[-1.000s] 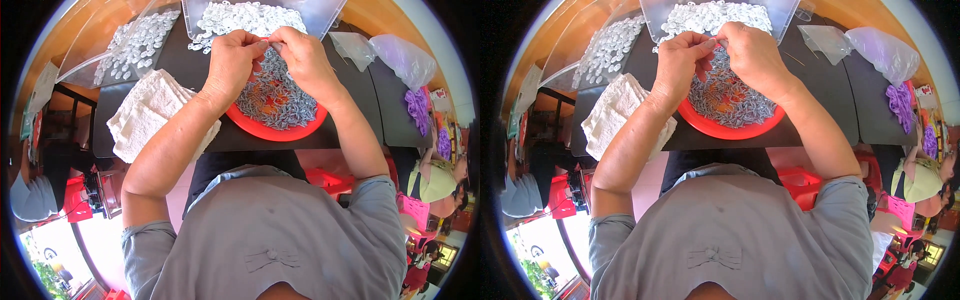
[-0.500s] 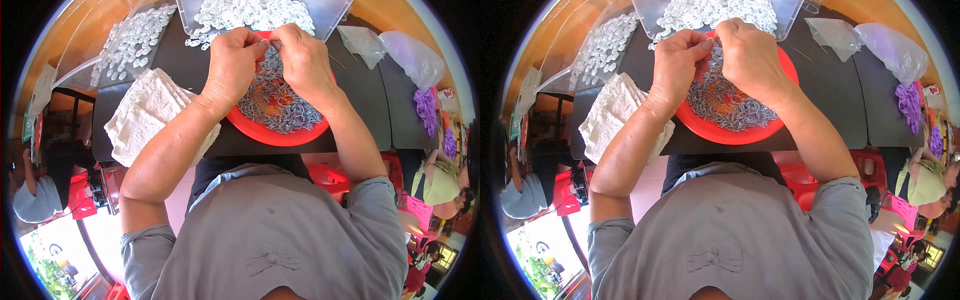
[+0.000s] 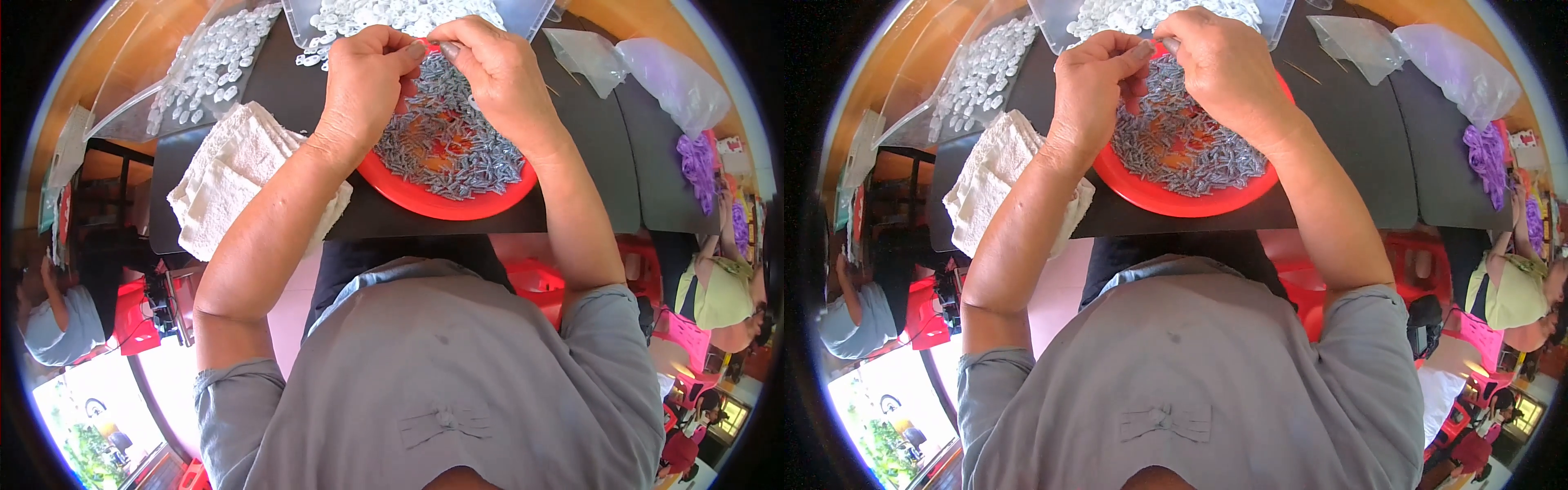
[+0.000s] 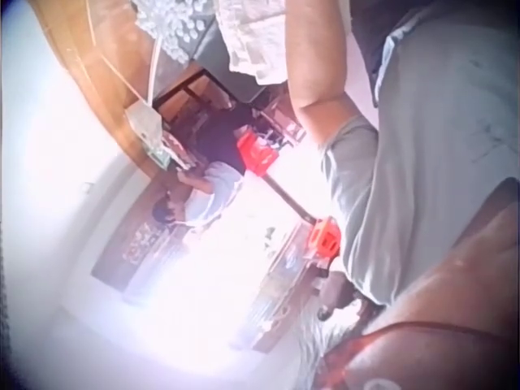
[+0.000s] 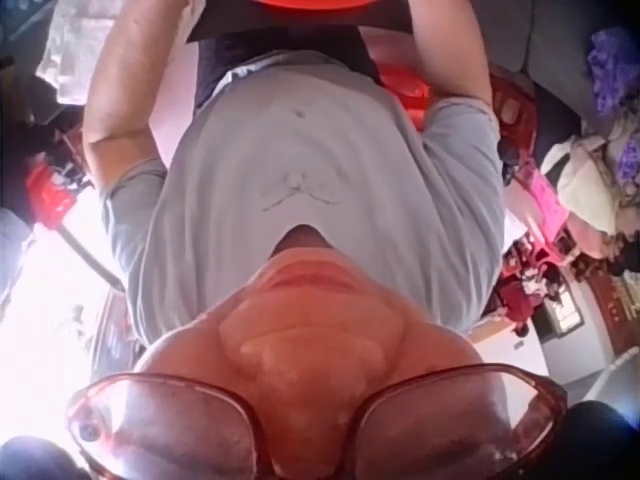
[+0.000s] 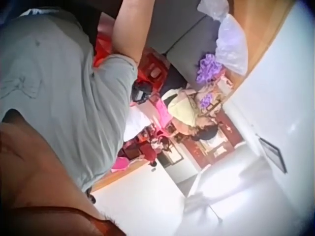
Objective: Assembling small white plastic components by inserting small pins or springs.
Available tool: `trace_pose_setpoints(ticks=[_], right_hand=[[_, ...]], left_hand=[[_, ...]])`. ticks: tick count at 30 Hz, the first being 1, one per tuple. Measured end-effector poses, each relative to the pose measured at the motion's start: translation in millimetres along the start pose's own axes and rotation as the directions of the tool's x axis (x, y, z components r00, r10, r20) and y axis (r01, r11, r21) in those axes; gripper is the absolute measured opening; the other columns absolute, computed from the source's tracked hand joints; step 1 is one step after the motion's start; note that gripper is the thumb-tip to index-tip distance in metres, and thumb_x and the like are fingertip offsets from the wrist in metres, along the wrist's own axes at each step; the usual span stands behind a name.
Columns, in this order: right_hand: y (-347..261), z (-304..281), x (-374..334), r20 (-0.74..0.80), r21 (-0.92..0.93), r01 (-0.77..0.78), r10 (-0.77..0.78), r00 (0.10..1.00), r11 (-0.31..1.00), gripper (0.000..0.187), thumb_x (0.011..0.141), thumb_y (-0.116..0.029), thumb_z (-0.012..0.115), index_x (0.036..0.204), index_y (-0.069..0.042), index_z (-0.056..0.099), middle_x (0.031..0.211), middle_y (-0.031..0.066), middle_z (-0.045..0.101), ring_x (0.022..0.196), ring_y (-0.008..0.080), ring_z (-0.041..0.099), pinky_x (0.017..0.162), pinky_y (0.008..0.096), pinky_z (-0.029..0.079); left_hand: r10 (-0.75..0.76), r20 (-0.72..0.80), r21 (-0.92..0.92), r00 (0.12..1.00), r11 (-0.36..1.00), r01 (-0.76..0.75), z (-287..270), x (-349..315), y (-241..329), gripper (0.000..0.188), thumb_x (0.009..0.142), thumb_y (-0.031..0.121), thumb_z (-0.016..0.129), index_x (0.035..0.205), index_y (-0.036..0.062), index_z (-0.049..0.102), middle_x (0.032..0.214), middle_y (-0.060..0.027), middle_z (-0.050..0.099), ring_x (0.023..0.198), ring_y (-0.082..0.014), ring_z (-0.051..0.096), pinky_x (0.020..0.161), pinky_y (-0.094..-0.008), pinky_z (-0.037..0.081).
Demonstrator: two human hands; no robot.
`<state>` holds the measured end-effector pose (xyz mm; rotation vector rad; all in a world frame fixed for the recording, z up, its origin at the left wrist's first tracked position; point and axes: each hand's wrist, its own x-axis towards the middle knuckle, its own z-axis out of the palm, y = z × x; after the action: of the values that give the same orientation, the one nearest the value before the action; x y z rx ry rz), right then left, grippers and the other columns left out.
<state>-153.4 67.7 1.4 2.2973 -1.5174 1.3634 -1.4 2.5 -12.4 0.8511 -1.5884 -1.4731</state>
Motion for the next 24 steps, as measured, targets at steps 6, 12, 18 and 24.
trace_pose_setpoints(ticks=[6,12,18,24], right_hand=[[1.8,3.7,-4.2,-0.065,-0.27,0.003,-0.021,0.998,0.963,0.021,0.084,0.005,0.058,0.103,-0.006,0.059,0.092,0.0107,0.067,0.083,0.0299,0.067,0.068,0.0359,0.052],[1.5,7.5,-4.2,-0.03,-0.32,-0.005,-0.005,1.0,0.947,0.025,0.081,0.007,0.058,0.101,-0.007,0.058,0.09,0.0101,0.065,0.079,0.0305,0.066,0.064,0.0382,0.051],[4.6,11.4,-6.8,-0.018,-0.301,-0.035,0.031,0.999,0.953,0.025,0.081,0.006,0.058,0.102,-0.007,0.058,0.088,0.0113,0.065,0.078,0.032,0.065,0.064,0.0396,0.05],[-4.3,18.8,-6.0,-0.032,-0.229,-0.01,0.003,0.999,0.973,0.015,0.082,0.002,0.056,0.096,-0.002,0.056,0.082,0.0174,0.063,0.075,0.0361,0.063,0.063,0.0424,0.049]], left_hand=[[-0.035,0.018,-0.02,0.999,0.999,0.035,0.2,2.3,0.1,0.013,0.091,0.011,0.065,0.089,-0.0016,0.065,0.068,-0.0014,0.058,0.054,-0.0083,0.052,0.045,-0.0226,0.041],[-0.037,0.024,0.007,0.999,0.999,0.037,1.0,0.9,1.3,0.016,0.091,0.013,0.065,0.087,-0.0022,0.063,0.067,-0.0026,0.059,0.054,-0.0078,0.052,0.044,-0.0231,0.042],[-0.031,0.02,0.024,0.999,0.999,0.031,4.1,-2.2,2.3,0.012,0.092,0.01,0.064,0.089,-0.0021,0.064,0.066,-0.0012,0.057,0.052,-0.0076,0.05,0.046,-0.0224,0.039],[0.039,-0.02,0.057,0.999,0.998,-0.038,2.5,-2.0,-8.2,0.014,0.089,0.01,0.066,0.084,-0.0034,0.064,0.068,-0.0038,0.061,0.055,-0.0088,0.053,0.047,-0.0248,0.042]])
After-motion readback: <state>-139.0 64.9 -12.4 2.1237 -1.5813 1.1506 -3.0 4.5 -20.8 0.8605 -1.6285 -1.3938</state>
